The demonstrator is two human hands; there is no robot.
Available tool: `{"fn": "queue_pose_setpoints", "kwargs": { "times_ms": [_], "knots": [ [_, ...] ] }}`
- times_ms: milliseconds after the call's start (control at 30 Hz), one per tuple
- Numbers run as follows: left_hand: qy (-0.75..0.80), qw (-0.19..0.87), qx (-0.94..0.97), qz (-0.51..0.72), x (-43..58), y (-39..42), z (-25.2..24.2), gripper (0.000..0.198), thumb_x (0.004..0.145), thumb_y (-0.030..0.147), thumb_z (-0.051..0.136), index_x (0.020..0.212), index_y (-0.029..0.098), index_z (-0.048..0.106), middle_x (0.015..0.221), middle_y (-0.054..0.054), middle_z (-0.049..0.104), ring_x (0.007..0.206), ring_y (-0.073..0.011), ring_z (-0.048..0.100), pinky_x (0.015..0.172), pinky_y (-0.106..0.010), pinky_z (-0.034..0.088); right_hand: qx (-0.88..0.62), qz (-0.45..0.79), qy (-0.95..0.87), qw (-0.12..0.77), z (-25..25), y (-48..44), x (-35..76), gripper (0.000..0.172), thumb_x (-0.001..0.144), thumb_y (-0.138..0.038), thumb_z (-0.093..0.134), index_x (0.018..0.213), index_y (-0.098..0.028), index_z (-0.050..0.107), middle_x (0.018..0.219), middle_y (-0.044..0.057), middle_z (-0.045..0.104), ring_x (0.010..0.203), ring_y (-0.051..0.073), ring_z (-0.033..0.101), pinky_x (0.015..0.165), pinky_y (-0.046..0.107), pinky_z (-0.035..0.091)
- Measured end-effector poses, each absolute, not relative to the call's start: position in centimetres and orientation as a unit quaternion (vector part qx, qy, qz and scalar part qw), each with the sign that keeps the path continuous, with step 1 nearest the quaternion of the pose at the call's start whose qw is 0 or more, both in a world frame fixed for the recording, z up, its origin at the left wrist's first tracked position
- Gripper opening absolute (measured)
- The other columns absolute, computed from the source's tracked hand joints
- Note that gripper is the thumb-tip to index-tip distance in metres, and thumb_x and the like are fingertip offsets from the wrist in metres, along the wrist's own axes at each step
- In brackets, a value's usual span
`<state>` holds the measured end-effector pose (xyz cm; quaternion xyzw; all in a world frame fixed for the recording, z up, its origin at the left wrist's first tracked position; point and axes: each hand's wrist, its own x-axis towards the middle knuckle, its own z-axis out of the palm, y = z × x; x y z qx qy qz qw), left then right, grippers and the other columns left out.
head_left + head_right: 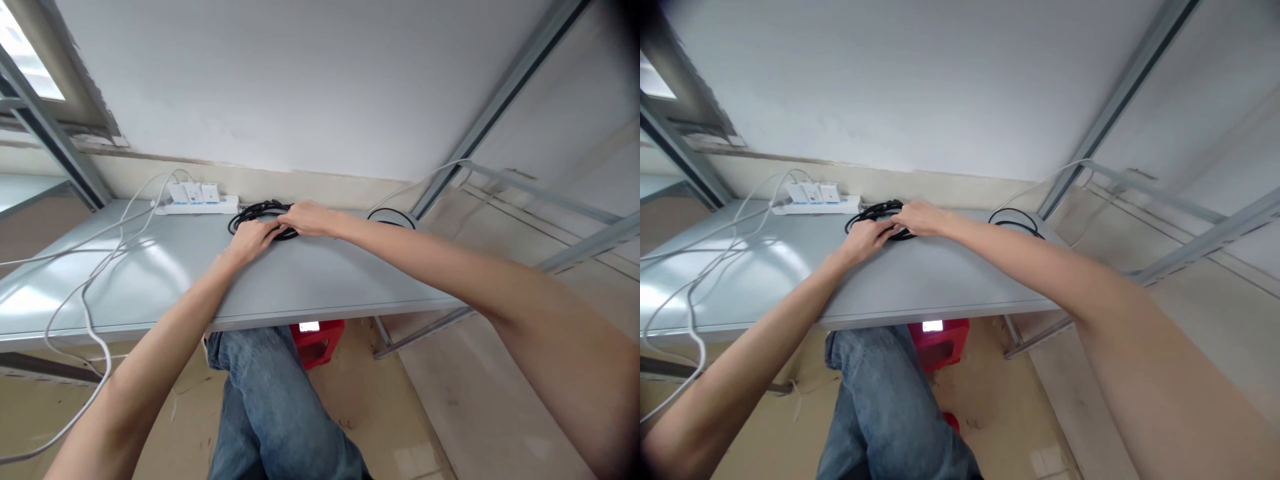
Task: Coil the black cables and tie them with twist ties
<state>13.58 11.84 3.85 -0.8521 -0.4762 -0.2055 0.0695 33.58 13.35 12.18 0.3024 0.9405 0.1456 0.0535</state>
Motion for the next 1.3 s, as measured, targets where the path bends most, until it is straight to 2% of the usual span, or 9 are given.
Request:
{"fn": "queue_pose_setpoints", "kwargs": {
  "times_ms": [233, 367, 567, 633, 700, 833, 967, 1133, 1300],
  "knots": [
    [-0.509, 0.084, -0.841, -0.165, 13.9, 11.9, 4.2, 0.052, 0.109, 0.048, 0.030, 0.132, 0.020, 0.067, 0.101, -0.015, 0.079, 0.096, -0.0318, 0.075, 0.078, -0.033, 0.046, 0.428, -0.018, 0.901, -0.063, 11.4, 13.2, 32.5, 0.030, 0.103, -0.027, 0.051, 0.082, -0.016, 0.070, 0.081, 0.008, 0.070, 0.074, 0.018, 0.058, 0.065, 0.029, 0.029],
    [-0.516, 0.087, -0.837, -0.162, 14.2, 11.8, 4.3, 0.053, 0.110, 0.047, 0.028, 0.130, 0.019, 0.068, 0.102, -0.017, 0.079, 0.098, -0.0335, 0.075, 0.079, -0.035, 0.046, 0.526, -0.194, 0.803, -0.201, 10.4, 11.4, 31.3, 0.033, 0.096, -0.020, 0.051, 0.063, -0.019, 0.051, 0.056, -0.001, 0.048, 0.059, 0.013, 0.043, 0.059, 0.028, 0.028],
    [-0.496, 0.113, -0.853, -0.117, 14.3, 11.6, 4.4, 0.043, 0.109, 0.035, 0.033, 0.121, 0.018, 0.071, 0.098, -0.018, 0.078, 0.095, -0.0336, 0.075, 0.077, -0.036, 0.047, 0.594, -0.517, 0.528, -0.317, 8.5, 9.6, 28.7, 0.031, 0.094, -0.009, 0.031, 0.067, -0.026, 0.030, 0.048, -0.011, 0.018, 0.042, 0.011, 0.016, 0.045, 0.023, 0.022],
    [-0.490, 0.118, -0.858, -0.101, 14.1, 11.5, 4.4, 0.042, 0.108, 0.032, 0.034, 0.121, 0.018, 0.071, 0.099, -0.018, 0.078, 0.094, -0.0333, 0.075, 0.077, -0.037, 0.047, 0.596, -0.470, 0.570, -0.316, 7.8, 9.4, 28.5, 0.031, 0.097, -0.012, 0.028, 0.069, -0.026, 0.032, 0.048, -0.010, 0.021, 0.041, 0.012, 0.019, 0.044, 0.023, 0.025],
    [-0.493, 0.116, -0.857, -0.099, 13.9, 11.5, 4.5, 0.042, 0.108, 0.033, 0.034, 0.123, 0.017, 0.070, 0.100, -0.018, 0.078, 0.094, -0.0336, 0.075, 0.077, -0.037, 0.047, 0.604, -0.327, 0.670, -0.282, 7.3, 9.3, 29.0, 0.033, 0.103, -0.022, 0.029, 0.073, -0.024, 0.042, 0.051, -0.006, 0.035, 0.044, 0.013, 0.032, 0.047, 0.024, 0.030],
    [-0.490, 0.105, -0.857, -0.117, 13.8, 11.5, 4.5, 0.048, 0.109, 0.041, 0.032, 0.122, 0.018, 0.072, 0.100, -0.019, 0.078, 0.095, -0.0332, 0.075, 0.080, -0.037, 0.048, 0.560, -0.021, 0.810, -0.174, 7.0, 9.3, 31.5, 0.035, 0.109, -0.042, 0.039, 0.107, -0.016, 0.063, 0.087, 0.014, 0.069, 0.074, 0.023, 0.063, 0.063, 0.029, 0.041],
    [-0.482, 0.103, -0.862, -0.123, 13.9, 11.7, 4.4, 0.047, 0.109, 0.043, 0.034, 0.119, 0.017, 0.072, 0.096, -0.018, 0.078, 0.093, -0.0325, 0.075, 0.080, -0.037, 0.049, 0.440, 0.222, 0.870, 0.000, 7.8, 10.4, 33.6, 0.042, 0.111, -0.036, 0.032, 0.137, -0.011, 0.054, 0.115, 0.025, 0.070, 0.089, 0.028, 0.068, 0.067, 0.032, 0.040],
    [-0.480, 0.104, -0.864, -0.110, 13.8, 11.7, 4.2, 0.044, 0.108, 0.039, 0.036, 0.117, 0.016, 0.072, 0.098, -0.018, 0.078, 0.094, -0.0317, 0.075, 0.080, -0.036, 0.049, 0.252, 0.279, 0.920, 0.111, 9.9, 12.7, 33.9, 0.041, 0.106, -0.011, 0.028, 0.130, -0.013, 0.061, 0.114, 0.021, 0.072, 0.088, 0.025, 0.068, 0.067, 0.032, 0.039],
    [-0.479, 0.110, -0.864, -0.112, 13.8, 11.5, 4.5, 0.053, 0.110, 0.044, 0.030, 0.117, 0.015, 0.073, 0.098, -0.019, 0.078, 0.095, -0.0333, 0.075, 0.081, -0.038, 0.049, 0.217, 0.222, 0.938, 0.153, 12.4, 14.1, 33.1, 0.028, 0.102, -0.014, 0.044, 0.114, -0.015, 0.069, 0.100, 0.014, 0.075, 0.083, 0.024, 0.067, 0.069, 0.033, 0.039]
  ]
}}
